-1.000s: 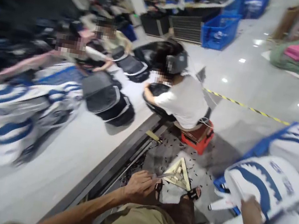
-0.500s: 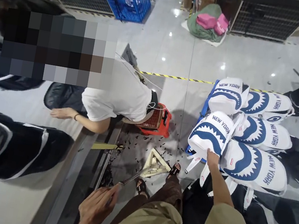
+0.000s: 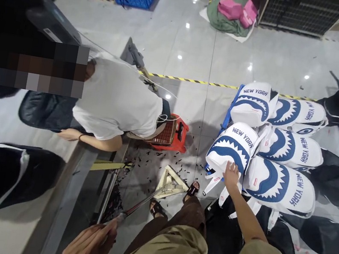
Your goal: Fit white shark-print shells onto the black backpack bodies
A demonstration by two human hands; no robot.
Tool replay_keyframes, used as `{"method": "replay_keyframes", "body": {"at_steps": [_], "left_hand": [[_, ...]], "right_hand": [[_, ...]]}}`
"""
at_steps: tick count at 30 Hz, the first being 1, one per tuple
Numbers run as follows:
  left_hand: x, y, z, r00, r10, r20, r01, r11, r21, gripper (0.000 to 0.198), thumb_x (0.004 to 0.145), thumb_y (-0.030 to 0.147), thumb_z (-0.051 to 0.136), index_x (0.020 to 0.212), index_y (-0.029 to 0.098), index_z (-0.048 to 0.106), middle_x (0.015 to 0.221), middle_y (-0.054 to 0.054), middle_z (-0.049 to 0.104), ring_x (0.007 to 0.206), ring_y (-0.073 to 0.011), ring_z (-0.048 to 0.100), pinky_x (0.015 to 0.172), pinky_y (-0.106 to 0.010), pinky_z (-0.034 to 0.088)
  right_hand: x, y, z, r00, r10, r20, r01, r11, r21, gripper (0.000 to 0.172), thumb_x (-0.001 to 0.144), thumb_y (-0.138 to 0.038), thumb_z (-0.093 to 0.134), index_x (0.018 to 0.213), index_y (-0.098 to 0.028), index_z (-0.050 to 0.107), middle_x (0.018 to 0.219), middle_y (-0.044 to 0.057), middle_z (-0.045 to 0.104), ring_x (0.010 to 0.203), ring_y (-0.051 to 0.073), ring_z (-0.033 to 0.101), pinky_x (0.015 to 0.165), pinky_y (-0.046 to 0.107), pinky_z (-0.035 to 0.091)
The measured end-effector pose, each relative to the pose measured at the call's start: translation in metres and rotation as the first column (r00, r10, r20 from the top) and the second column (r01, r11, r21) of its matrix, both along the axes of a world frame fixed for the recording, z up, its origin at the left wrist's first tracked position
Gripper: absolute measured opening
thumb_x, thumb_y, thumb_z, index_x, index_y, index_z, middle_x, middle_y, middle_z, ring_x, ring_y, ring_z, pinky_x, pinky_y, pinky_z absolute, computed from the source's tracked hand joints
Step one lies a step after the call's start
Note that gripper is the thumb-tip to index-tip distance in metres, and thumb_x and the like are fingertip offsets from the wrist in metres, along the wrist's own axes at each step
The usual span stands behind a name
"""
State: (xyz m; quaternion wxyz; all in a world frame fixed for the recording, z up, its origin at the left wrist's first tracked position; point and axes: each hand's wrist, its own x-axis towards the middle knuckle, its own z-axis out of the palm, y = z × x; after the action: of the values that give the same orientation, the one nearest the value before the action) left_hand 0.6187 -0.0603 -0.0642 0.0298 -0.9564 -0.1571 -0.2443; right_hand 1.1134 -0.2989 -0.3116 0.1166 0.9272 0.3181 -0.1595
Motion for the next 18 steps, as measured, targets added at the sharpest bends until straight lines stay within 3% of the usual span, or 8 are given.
{"method": "replay_keyframes", "body": {"at_steps": [3,5,8,11,14,16,18], "left_hand": [[-0.002,0.002,-0.002,1.0,0.009,-0.021,-0.009,1.0,0.008,0.025,0.098,0.006,0.08,0.119,0.019,0.076,0.08,0.003,0.083,0.065,-0.0144,0.079,0.073,-0.032,0.062],[-0.005,0.0,-0.004,0.999,0.033,-0.027,-0.033,0.999,0.003,0.026,0.097,0.006,0.081,0.118,0.021,0.077,0.083,0.003,0.084,0.066,-0.0149,0.079,0.072,-0.033,0.062],[-0.01,-0.004,-0.009,0.996,0.083,-0.044,-0.083,0.996,-0.021,0.023,0.098,0.009,0.081,0.117,0.021,0.078,0.085,0.001,0.085,0.067,-0.0167,0.08,0.07,-0.034,0.063],[-0.009,-0.005,-0.009,0.991,0.118,-0.059,-0.12,0.992,-0.04,0.025,0.099,0.009,0.078,0.121,0.021,0.079,0.084,0.0,0.085,0.068,-0.0179,0.08,0.07,-0.035,0.064],[-0.001,-0.002,-0.003,0.996,0.076,-0.038,-0.076,0.997,0.011,0.057,0.097,0.006,0.079,0.15,0.025,0.072,0.077,0.005,0.082,0.062,-0.0167,0.079,0.063,-0.033,0.063],[0.003,0.0,0.002,0.995,0.08,-0.055,-0.079,0.996,0.032,0.082,0.098,0.006,0.078,0.172,0.029,0.052,0.076,0.006,0.082,0.06,-0.0173,0.079,0.06,-0.033,0.063],[0.003,0.001,0.003,0.992,0.084,-0.092,-0.081,0.996,0.03,0.092,0.099,0.006,0.075,0.18,0.031,0.038,0.077,0.006,0.083,0.06,-0.0185,0.08,0.059,-0.034,0.064]], "right_hand": [[0.002,0.037,-0.012,1.0,0.022,-0.02,-0.023,0.996,-0.087,0.083,0.104,-0.02,0.059,0.176,0.005,0.026,0.17,0.044,0.041,0.153,0.048,0.054,0.116,0.052,0.055],[0.008,0.046,-0.013,0.995,0.063,-0.075,-0.072,0.991,-0.114,0.076,0.104,-0.014,0.055,0.172,0.009,0.031,0.157,0.047,0.052,0.14,0.043,0.067,0.106,0.047,0.061],[0.02,0.033,-0.003,0.98,0.131,-0.152,-0.15,0.981,-0.122,0.064,0.103,-0.007,0.048,0.167,0.004,0.043,0.136,0.038,0.07,0.121,0.035,0.079,0.099,0.042,0.064],[0.031,0.004,0.017,0.965,0.183,-0.186,-0.21,0.968,-0.138,0.063,0.103,-0.004,0.049,0.166,-0.003,0.045,0.131,0.032,0.074,0.117,0.034,0.081,0.097,0.043,0.065],[0.031,-0.014,0.031,0.957,0.203,-0.206,-0.237,0.959,-0.154,0.063,0.101,-0.004,0.054,0.164,-0.009,0.048,0.133,0.03,0.075,0.117,0.035,0.082,0.096,0.043,0.065],[0.028,-0.01,0.034,0.953,0.196,-0.229,-0.235,0.959,-0.158,0.06,0.1,-0.003,0.059,0.16,-0.009,0.054,0.128,0.027,0.077,0.114,0.034,0.083,0.094,0.042,0.066],[0.03,0.003,0.033,0.949,0.183,-0.256,-0.225,0.964,-0.144,0.049,0.1,-0.006,0.066,0.149,-0.008,0.065,0.117,0.022,0.08,0.107,0.031,0.084,0.09,0.039,0.066]]}}
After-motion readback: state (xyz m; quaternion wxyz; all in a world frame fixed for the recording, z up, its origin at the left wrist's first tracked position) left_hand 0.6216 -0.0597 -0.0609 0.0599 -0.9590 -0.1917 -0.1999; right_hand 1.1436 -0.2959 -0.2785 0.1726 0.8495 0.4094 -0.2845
